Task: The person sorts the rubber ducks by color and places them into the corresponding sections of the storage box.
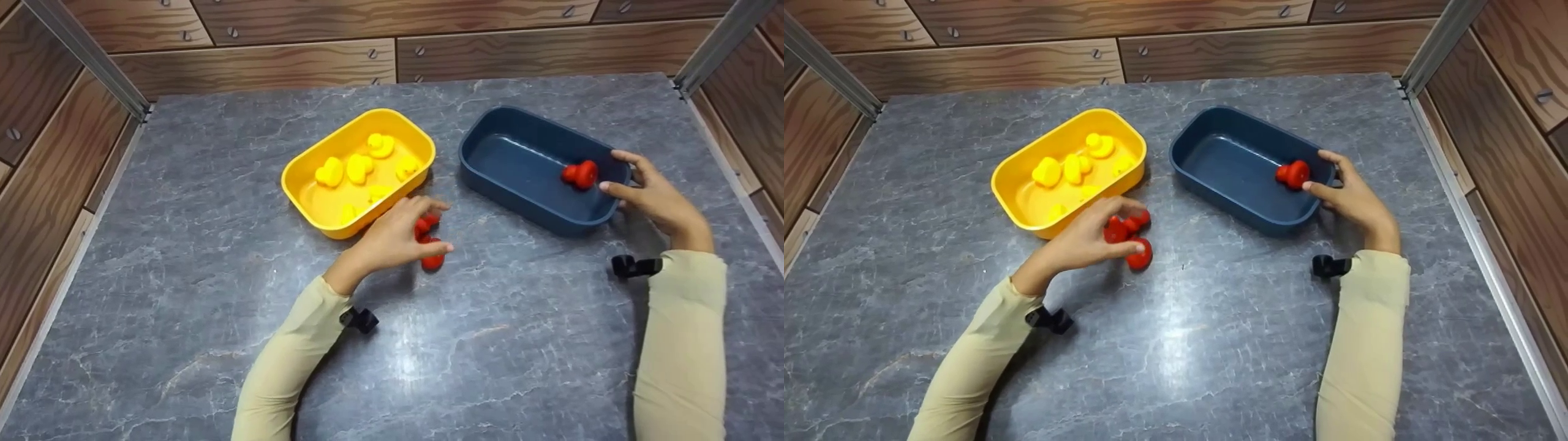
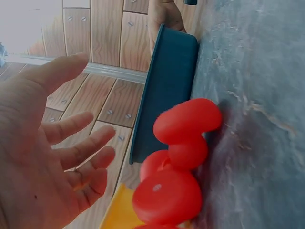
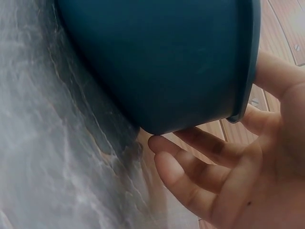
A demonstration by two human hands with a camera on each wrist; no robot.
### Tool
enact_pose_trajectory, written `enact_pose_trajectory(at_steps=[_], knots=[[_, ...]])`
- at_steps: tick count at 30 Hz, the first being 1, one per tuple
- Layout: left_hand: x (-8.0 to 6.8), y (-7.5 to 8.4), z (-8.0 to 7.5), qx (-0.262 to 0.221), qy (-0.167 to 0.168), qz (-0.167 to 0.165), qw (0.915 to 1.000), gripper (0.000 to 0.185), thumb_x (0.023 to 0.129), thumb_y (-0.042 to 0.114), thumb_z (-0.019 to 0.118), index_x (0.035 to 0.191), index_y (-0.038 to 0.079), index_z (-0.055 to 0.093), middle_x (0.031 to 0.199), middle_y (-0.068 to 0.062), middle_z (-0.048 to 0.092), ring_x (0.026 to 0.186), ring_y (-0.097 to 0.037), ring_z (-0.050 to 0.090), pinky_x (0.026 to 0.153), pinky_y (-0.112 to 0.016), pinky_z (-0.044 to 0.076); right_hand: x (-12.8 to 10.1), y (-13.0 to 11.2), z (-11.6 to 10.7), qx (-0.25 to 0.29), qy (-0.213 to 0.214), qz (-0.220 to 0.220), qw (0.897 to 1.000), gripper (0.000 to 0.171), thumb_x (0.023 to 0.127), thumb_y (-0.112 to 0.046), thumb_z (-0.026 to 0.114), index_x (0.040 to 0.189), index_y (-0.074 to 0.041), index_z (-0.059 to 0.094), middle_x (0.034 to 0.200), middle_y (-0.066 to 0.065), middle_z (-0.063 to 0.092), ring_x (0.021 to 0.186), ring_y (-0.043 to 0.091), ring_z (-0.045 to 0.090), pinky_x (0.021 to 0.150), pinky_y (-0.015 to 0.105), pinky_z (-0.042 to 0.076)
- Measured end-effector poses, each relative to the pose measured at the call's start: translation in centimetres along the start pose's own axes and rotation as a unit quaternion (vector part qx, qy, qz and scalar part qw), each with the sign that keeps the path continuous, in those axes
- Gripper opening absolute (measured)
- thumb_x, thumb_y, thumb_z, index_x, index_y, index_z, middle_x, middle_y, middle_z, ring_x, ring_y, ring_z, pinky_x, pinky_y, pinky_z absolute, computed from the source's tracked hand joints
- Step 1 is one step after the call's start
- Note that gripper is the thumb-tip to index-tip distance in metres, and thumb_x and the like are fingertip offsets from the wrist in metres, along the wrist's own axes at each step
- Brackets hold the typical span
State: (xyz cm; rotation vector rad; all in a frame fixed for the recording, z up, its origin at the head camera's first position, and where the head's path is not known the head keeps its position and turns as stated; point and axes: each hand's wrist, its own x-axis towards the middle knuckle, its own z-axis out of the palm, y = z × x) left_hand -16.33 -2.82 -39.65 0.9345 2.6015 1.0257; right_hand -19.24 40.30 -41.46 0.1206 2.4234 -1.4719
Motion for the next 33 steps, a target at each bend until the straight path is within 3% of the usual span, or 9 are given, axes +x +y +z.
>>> enact_pose_trajectory(at_steps=[14, 24, 33], knots=[[-0.7, -0.4, -0.3, 0.032, -0.056, -0.001, 0.9979, 0.064, 0.077, 0.041, 0.079, 0.129, 0.013, 0.055, 0.123, -0.008, 0.061, 0.109, -0.022, 0.051, 0.093, -0.034, 0.043, -0.1, 0.0, 0.0, -0.013, -0.002, 0.001, 1.0, 0.073, 0.096, -0.035, 0.058, 0.154, -0.03, 0.013, 0.154, 0.031, 0.013, 0.087, -0.004, 0.054, 0.075, 0.016, 0.048], [-0.4, -0.2, 0.4, 0.12, -0.071, -0.016, 0.9901, 0.061, 0.076, 0.044, 0.08, 0.126, 0.016, 0.059, 0.126, -0.002, 0.062, 0.109, -0.024, 0.05, 0.093, -0.037, 0.044, -0.1, 0.2, -0.1, -0.002, 0.002, 0.004, 1.0, 0.07, 0.097, -0.032, 0.056, 0.153, -0.031, 0.014, 0.152, 0.026, 0.015, 0.08, -0.002, 0.054, 0.073, 0.016, 0.048], [-0.2, -0.6, 1.1, 0.149, -0.071, -0.019, 0.9861, 0.061, 0.073, 0.046, 0.081, 0.123, 0.019, 0.06, 0.127, -0.001, 0.062, 0.107, -0.026, 0.048, 0.091, -0.038, 0.04, -0.1, 0.1, 0.0, -0.005, 0.002, 0.002, 1.0, 0.07, 0.097, -0.032, 0.056, 0.153, -0.031, 0.014, 0.154, 0.026, 0.014, 0.078, -0.001, 0.052, 0.072, 0.016, 0.048]])
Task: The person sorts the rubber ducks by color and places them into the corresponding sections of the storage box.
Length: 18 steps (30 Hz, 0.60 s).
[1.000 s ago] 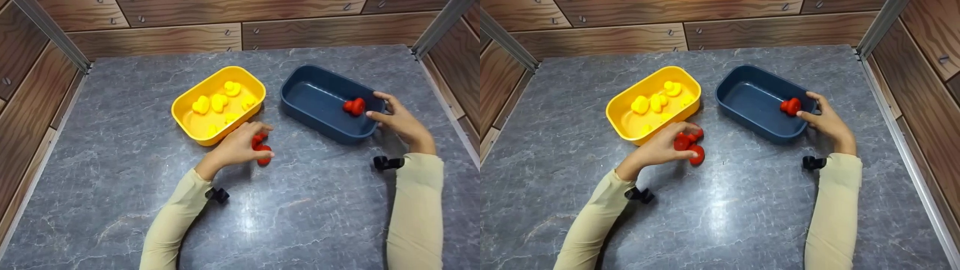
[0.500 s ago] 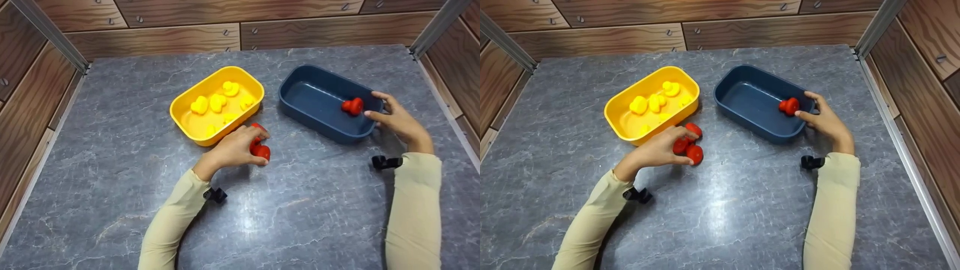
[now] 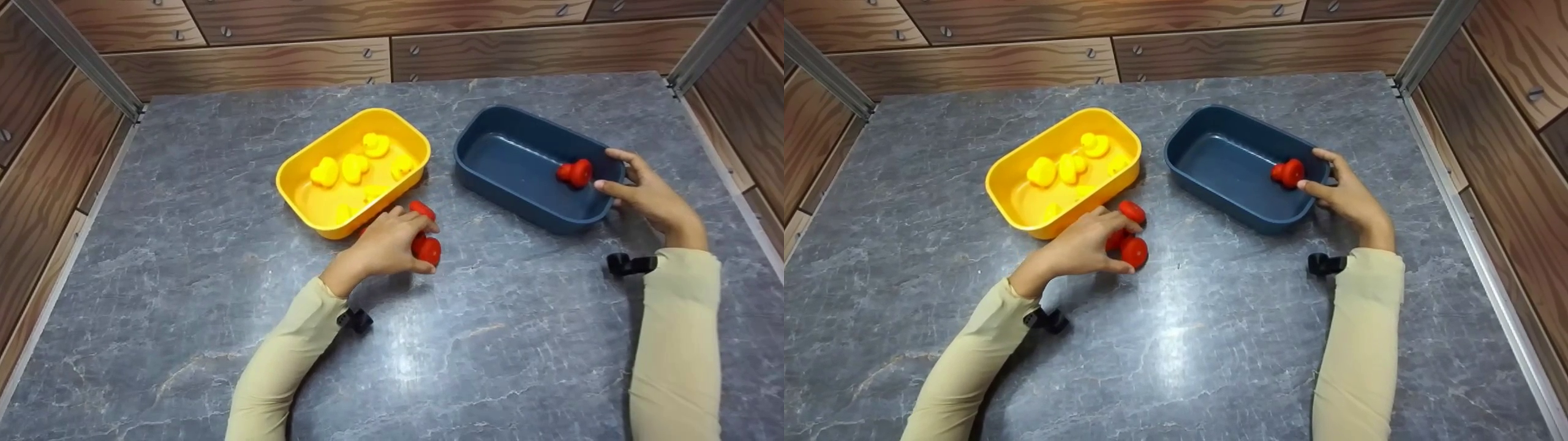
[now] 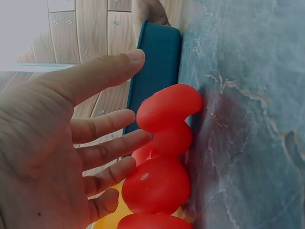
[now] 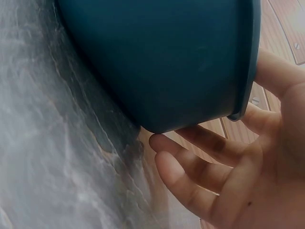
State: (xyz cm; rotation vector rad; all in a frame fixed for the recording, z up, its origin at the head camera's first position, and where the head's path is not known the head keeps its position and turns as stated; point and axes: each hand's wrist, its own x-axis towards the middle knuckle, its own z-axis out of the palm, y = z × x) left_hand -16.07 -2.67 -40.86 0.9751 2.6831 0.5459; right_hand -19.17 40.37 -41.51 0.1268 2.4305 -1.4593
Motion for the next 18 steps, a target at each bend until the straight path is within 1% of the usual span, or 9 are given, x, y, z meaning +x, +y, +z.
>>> enact_pose_trajectory(at_steps=[6, 12, 18], knots=[[0.24, -0.11, 0.33, 0.005, -0.006, -0.002, 1.0, 0.06, 0.073, 0.045, 0.082, 0.123, 0.019, 0.06, 0.126, 0.0, 0.063, 0.107, -0.025, 0.047, 0.091, -0.038, 0.038, -0.04, 0.01, 0.05, 0.002, 0.006, 0.002, 1.0, 0.07, 0.096, -0.033, 0.057, 0.152, -0.032, 0.016, 0.151, 0.024, 0.017, 0.078, 0.0, 0.051, 0.071, 0.017, 0.047], [0.49, -0.01, 0.45, 0.005, -0.018, -0.006, 0.9998, 0.059, 0.074, 0.041, 0.082, 0.124, 0.018, 0.06, 0.127, 0.0, 0.061, 0.11, -0.025, 0.045, 0.093, -0.039, 0.037, -0.02, -0.09, -0.04, -0.001, 0.005, 0.002, 1.0, 0.071, 0.096, -0.034, 0.058, 0.152, -0.031, 0.015, 0.153, 0.027, 0.015, 0.082, -0.002, 0.054, 0.073, 0.016, 0.048], [0.51, 0.04, 0.49, 0.017, -0.018, -0.011, 0.9996, 0.058, 0.073, 0.037, 0.083, 0.124, 0.018, 0.061, 0.129, 0.0, 0.06, 0.111, -0.025, 0.044, 0.094, -0.039, 0.037, -0.01, -0.05, -0.05, 0.002, 0.007, 0.001, 1.0, 0.07, 0.096, -0.032, 0.058, 0.152, -0.031, 0.017, 0.154, 0.027, 0.015, 0.084, -0.003, 0.055, 0.074, 0.015, 0.049]])
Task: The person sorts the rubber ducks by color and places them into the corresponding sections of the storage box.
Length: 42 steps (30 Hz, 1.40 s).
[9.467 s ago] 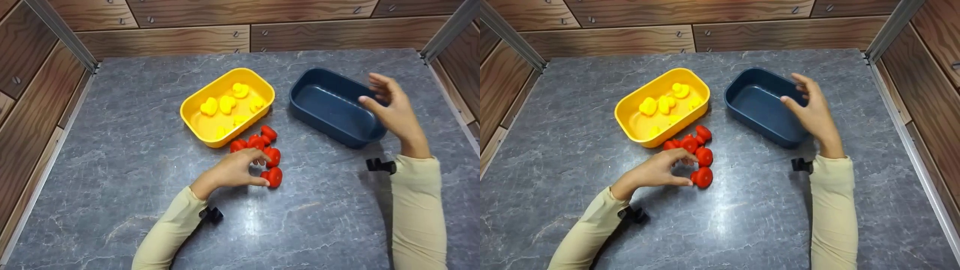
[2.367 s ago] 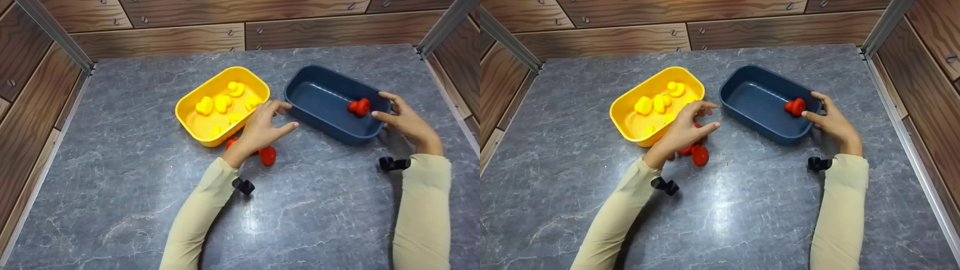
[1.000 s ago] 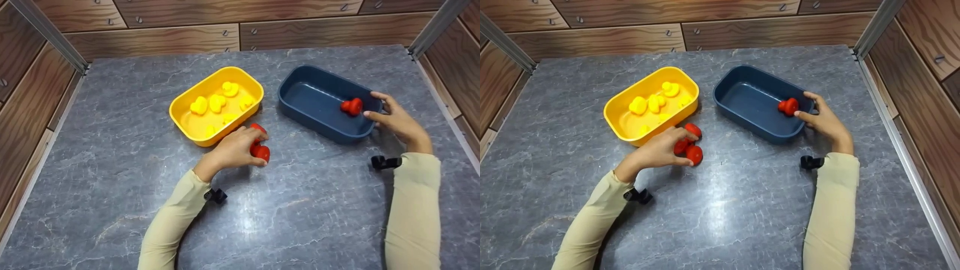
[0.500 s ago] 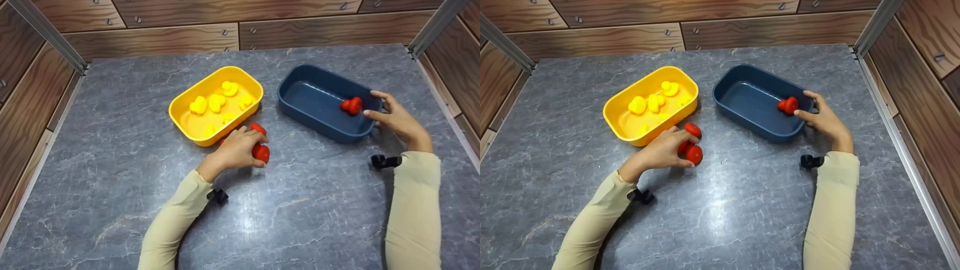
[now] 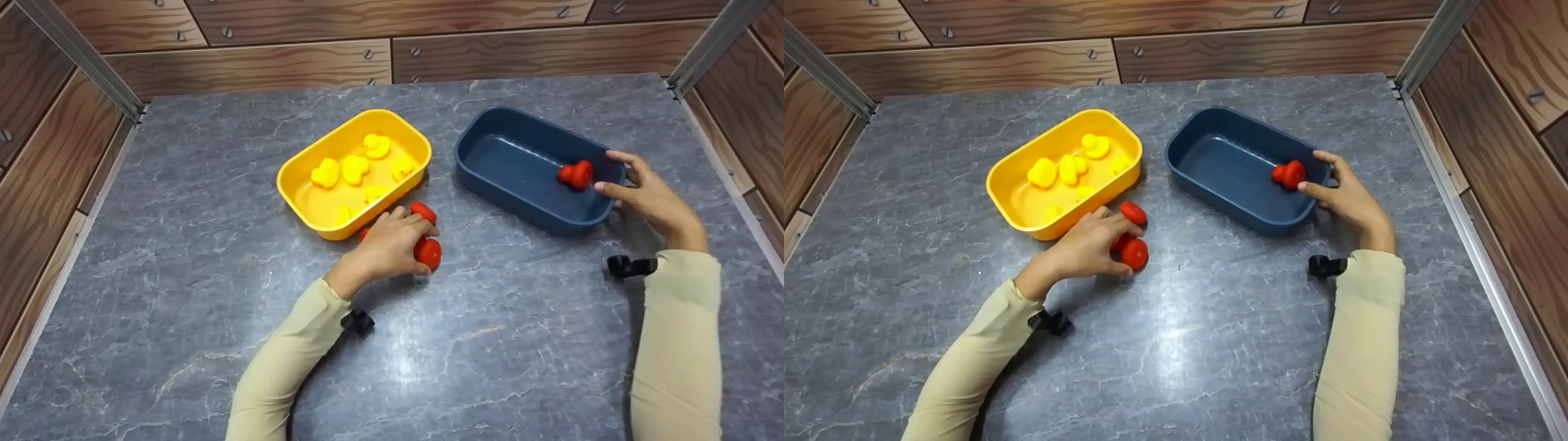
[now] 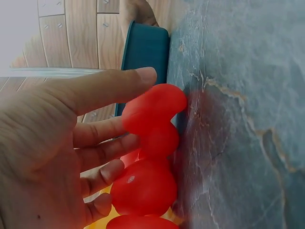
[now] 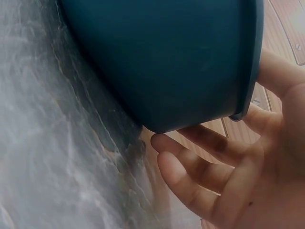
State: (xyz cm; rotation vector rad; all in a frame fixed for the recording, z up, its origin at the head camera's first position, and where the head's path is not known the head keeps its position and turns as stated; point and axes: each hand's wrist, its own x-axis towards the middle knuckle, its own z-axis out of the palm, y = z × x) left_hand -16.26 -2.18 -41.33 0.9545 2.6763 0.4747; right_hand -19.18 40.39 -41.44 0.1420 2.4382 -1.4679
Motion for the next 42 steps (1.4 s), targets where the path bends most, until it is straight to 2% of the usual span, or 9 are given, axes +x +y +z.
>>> enact_pose_trajectory(at_steps=[7, 10, 22, 28, 36, 42], knots=[[-0.1, 0.1, 0.2, 0.037, 0.014, 0.005, 0.9992, 0.05, 0.074, 0.034, 0.082, 0.117, 0.017, 0.065, 0.127, -0.001, 0.061, 0.11, -0.025, 0.045, 0.091, -0.039, 0.038, 0.0, 0.1, 0.1, 0.004, 0.005, -0.004, 1.0, 0.067, 0.096, -0.03, 0.059, 0.151, -0.031, 0.02, 0.152, 0.026, 0.019, 0.085, -0.005, 0.057, 0.074, 0.015, 0.049], [-0.1, 0.1, 0.3, 0.041, 0.016, 0.006, 0.999, 0.048, 0.074, 0.034, 0.081, 0.116, 0.017, 0.065, 0.127, -0.001, 0.061, 0.11, -0.025, 0.045, 0.091, -0.039, 0.038, 0.1, 0.0, 0.1, 0.0, 0.002, 0.0, 1.0, 0.069, 0.095, -0.032, 0.059, 0.151, -0.031, 0.019, 0.155, 0.027, 0.016, 0.086, -0.006, 0.056, 0.075, 0.015, 0.049], [-0.2, 0.1, -0.2, -0.003, 0.013, 0.003, 0.9999, 0.048, 0.076, 0.04, 0.08, 0.117, 0.02, 0.065, 0.125, 0.003, 0.061, 0.11, -0.023, 0.046, 0.093, -0.038, 0.039, 0.1, 0.0, 0.0, -0.002, 0.001, -0.001, 1.0, 0.069, 0.095, -0.032, 0.059, 0.151, -0.029, 0.019, 0.156, 0.03, 0.012, 0.087, -0.006, 0.056, 0.075, 0.015, 0.049], [-0.5, 0.1, -0.7, -0.033, 0.042, 0.018, 0.9984, 0.05, 0.075, 0.039, 0.082, 0.117, 0.019, 0.065, 0.123, 0.002, 0.063, 0.107, -0.023, 0.047, 0.091, -0.037, 0.038, 0.1, 0.1, 0.0, 0.001, 0.003, -0.004, 1.0, 0.07, 0.096, -0.03, 0.059, 0.152, -0.028, 0.018, 0.155, 0.031, 0.014, 0.084, -0.005, 0.057, 0.074, 0.015, 0.05], [-0.8, 0.0, -1.1, -0.051, 0.103, 0.05, 0.9922, 0.049, 0.074, 0.039, 0.081, 0.114, 0.015, 0.065, 0.114, 0.001, 0.064, 0.102, -0.021, 0.05, 0.089, -0.035, 0.039, 0.0, 0.1, 0.0, 0.001, 0.001, 0.0, 1.0, 0.068, 0.096, -0.032, 0.058, 0.151, -0.032, 0.019, 0.153, 0.026, 0.017, 0.082, -0.003, 0.056, 0.073, 0.016, 0.049], [-0.9, 0.0, -1.3, -0.081, 0.126, 0.054, 0.9872, 0.051, 0.076, 0.039, 0.079, 0.118, 0.015, 0.063, 0.113, 0.001, 0.064, 0.102, -0.02, 0.05, 0.09, -0.035, 0.039, 0.1, 0.2, -0.1, 0.001, 0.001, 0.002, 1.0, 0.068, 0.096, -0.032, 0.058, 0.151, -0.032, 0.018, 0.153, 0.026, 0.018, 0.084, -0.004, 0.056, 0.074, 0.015, 0.049]])
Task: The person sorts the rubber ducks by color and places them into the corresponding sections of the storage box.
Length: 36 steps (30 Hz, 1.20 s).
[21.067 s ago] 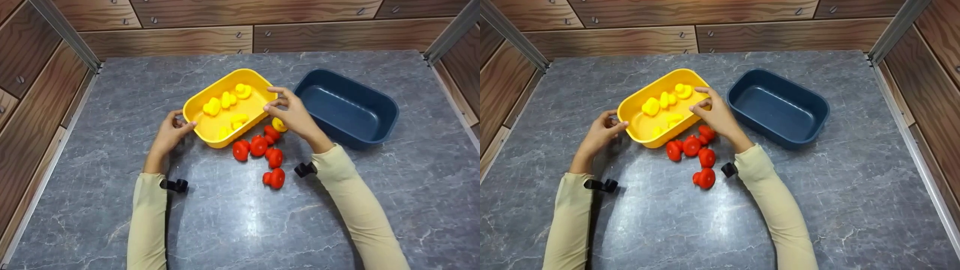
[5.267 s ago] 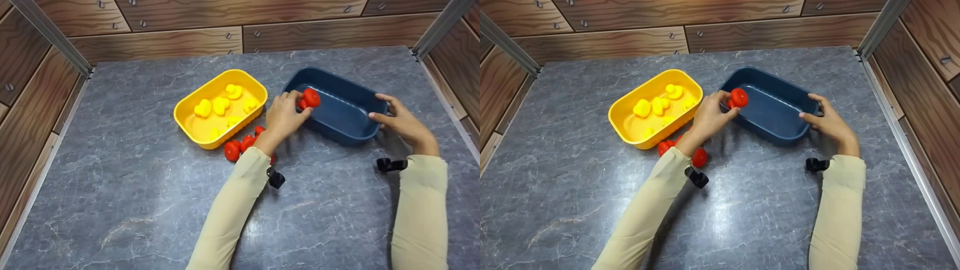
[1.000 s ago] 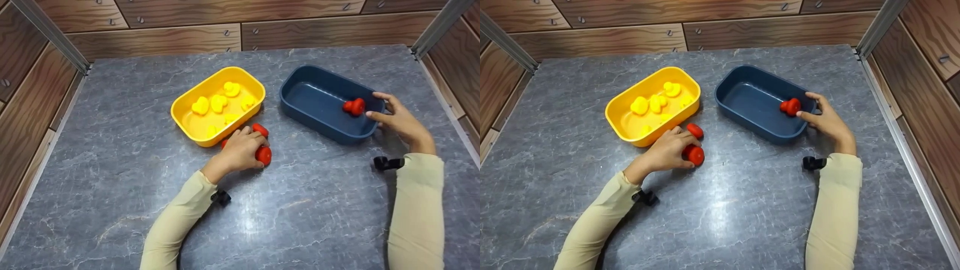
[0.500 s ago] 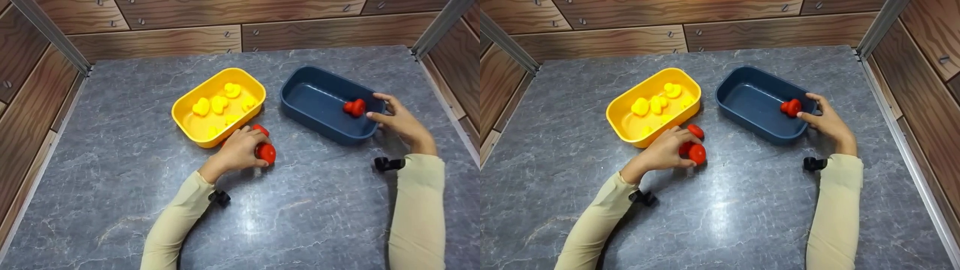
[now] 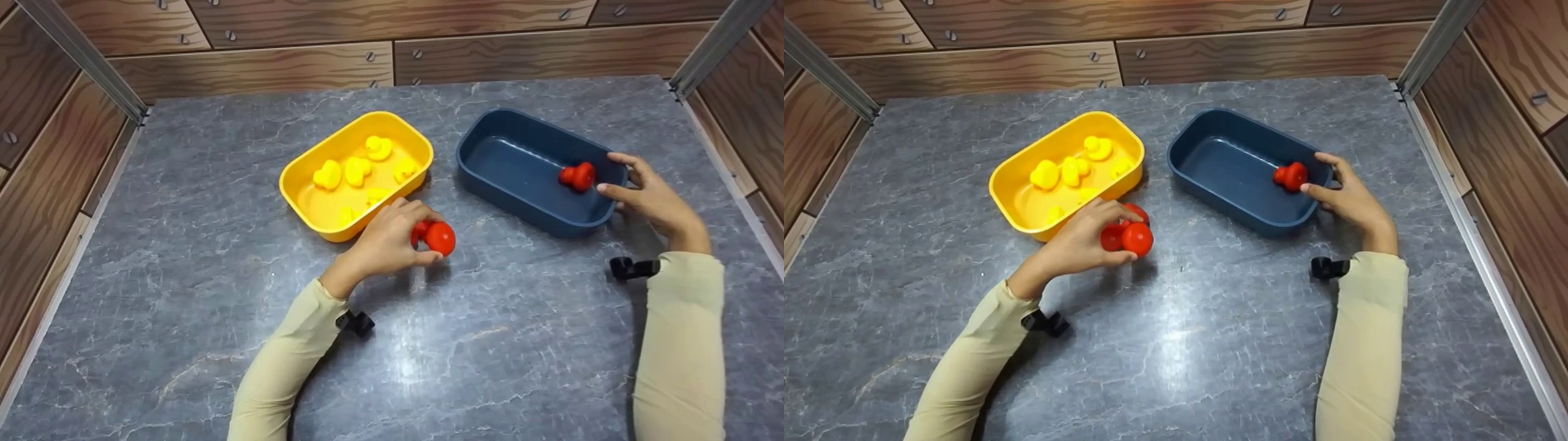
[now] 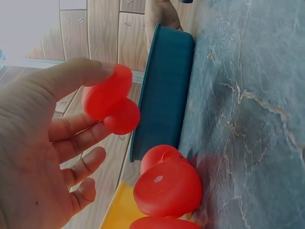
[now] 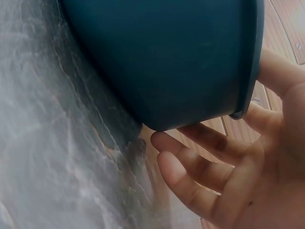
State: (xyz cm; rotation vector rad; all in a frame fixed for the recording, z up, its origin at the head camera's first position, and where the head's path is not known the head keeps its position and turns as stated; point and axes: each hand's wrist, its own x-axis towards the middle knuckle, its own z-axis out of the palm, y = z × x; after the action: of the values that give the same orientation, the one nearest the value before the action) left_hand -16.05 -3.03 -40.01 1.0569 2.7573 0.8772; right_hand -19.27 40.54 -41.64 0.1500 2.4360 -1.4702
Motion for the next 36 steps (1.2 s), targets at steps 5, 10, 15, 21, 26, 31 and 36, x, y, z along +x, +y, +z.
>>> enact_pose_trajectory(at_steps=[5, 10, 15, 21, 26, 31, 36], knots=[[0.0, 0.0, 0.0, -0.021, 0.022, 0.0, 0.9995, 0.05, 0.077, 0.039, 0.078, 0.119, 0.015, 0.062, 0.112, -0.001, 0.063, 0.103, -0.02, 0.05, 0.09, -0.035, 0.04, 0.1, 0.0, 0.0, 0.005, 0.0, -0.006, 1.0, 0.068, 0.096, -0.03, 0.058, 0.152, -0.031, 0.018, 0.151, 0.026, 0.019, 0.085, -0.004, 0.057, 0.074, 0.016, 0.049], [0.0, 0.0, 0.2, -0.037, 0.038, -0.005, 0.9986, 0.049, 0.077, 0.037, 0.079, 0.117, 0.015, 0.063, 0.11, -0.002, 0.064, 0.102, -0.02, 0.05, 0.09, -0.035, 0.04, 0.1, 0.1, 0.1, 0.002, 0.002, -0.009, 1.0, 0.068, 0.096, -0.03, 0.058, 0.152, -0.031, 0.019, 0.15, 0.027, 0.02, 0.084, -0.004, 0.057, 0.074, 0.016, 0.049], [0.1, 0.1, 0.6, -0.055, 0.05, -0.017, 0.9971, 0.049, 0.077, 0.036, 0.079, 0.117, 0.014, 0.063, 0.108, -0.002, 0.063, 0.1, -0.019, 0.05, 0.088, -0.033, 0.041, 0.1, 0.1, 0.0, -0.002, -0.002, -0.008, 1.0, 0.069, 0.096, -0.032, 0.058, 0.152, -0.031, 0.018, 0.154, 0.029, 0.016, 0.086, -0.004, 0.057, 0.075, 0.015, 0.049], [0.2, 0.3, 1.1, -0.078, 0.067, -0.016, 0.9945, 0.049, 0.076, 0.035, 0.08, 0.117, 0.012, 0.064, 0.109, -0.002, 0.063, 0.1, -0.02, 0.05, 0.086, -0.032, 0.041, 0.0, 0.0, 0.0, 0.008, -0.002, -0.01, 1.0, 0.069, 0.096, -0.03, 0.058, 0.152, -0.03, 0.018, 0.154, 0.027, 0.017, 0.086, -0.004, 0.058, 0.075, 0.015, 0.05], [0.2, 0.5, 1.2, -0.103, 0.084, -0.022, 0.9909, 0.049, 0.077, 0.034, 0.08, 0.117, 0.011, 0.064, 0.112, -0.003, 0.063, 0.102, -0.021, 0.05, 0.085, -0.031, 0.041, 0.1, 0.0, 0.1, 0.012, -0.003, -0.002, 1.0, 0.069, 0.096, -0.031, 0.058, 0.152, -0.03, 0.017, 0.151, 0.025, 0.018, 0.085, -0.004, 0.058, 0.075, 0.014, 0.05], [0.1, 0.7, 1.3, -0.126, 0.103, -0.023, 0.9864, 0.049, 0.077, 0.032, 0.081, 0.117, 0.01, 0.063, 0.113, -0.003, 0.063, 0.102, -0.021, 0.05, 0.084, -0.029, 0.041, 0.3, 0.0, 0.1, 0.011, -0.005, 0.005, 1.0, 0.071, 0.096, -0.032, 0.058, 0.153, -0.03, 0.016, 0.153, 0.025, 0.016, 0.086, -0.005, 0.058, 0.075, 0.013, 0.05], [0.1, 1.1, 1.2, -0.159, 0.118, -0.034, 0.9796, 0.05, 0.077, 0.031, 0.081, 0.118, 0.01, 0.062, 0.114, -0.004, 0.063, 0.105, -0.023, 0.051, 0.087, -0.033, 0.045, 0.2, 0.1, -0.1, 0.006, -0.006, 0.005, 1.0, 0.072, 0.096, -0.032, 0.058, 0.153, -0.031, 0.015, 0.153, 0.027, 0.015, 0.086, -0.006, 0.058, 0.075, 0.014, 0.05]])
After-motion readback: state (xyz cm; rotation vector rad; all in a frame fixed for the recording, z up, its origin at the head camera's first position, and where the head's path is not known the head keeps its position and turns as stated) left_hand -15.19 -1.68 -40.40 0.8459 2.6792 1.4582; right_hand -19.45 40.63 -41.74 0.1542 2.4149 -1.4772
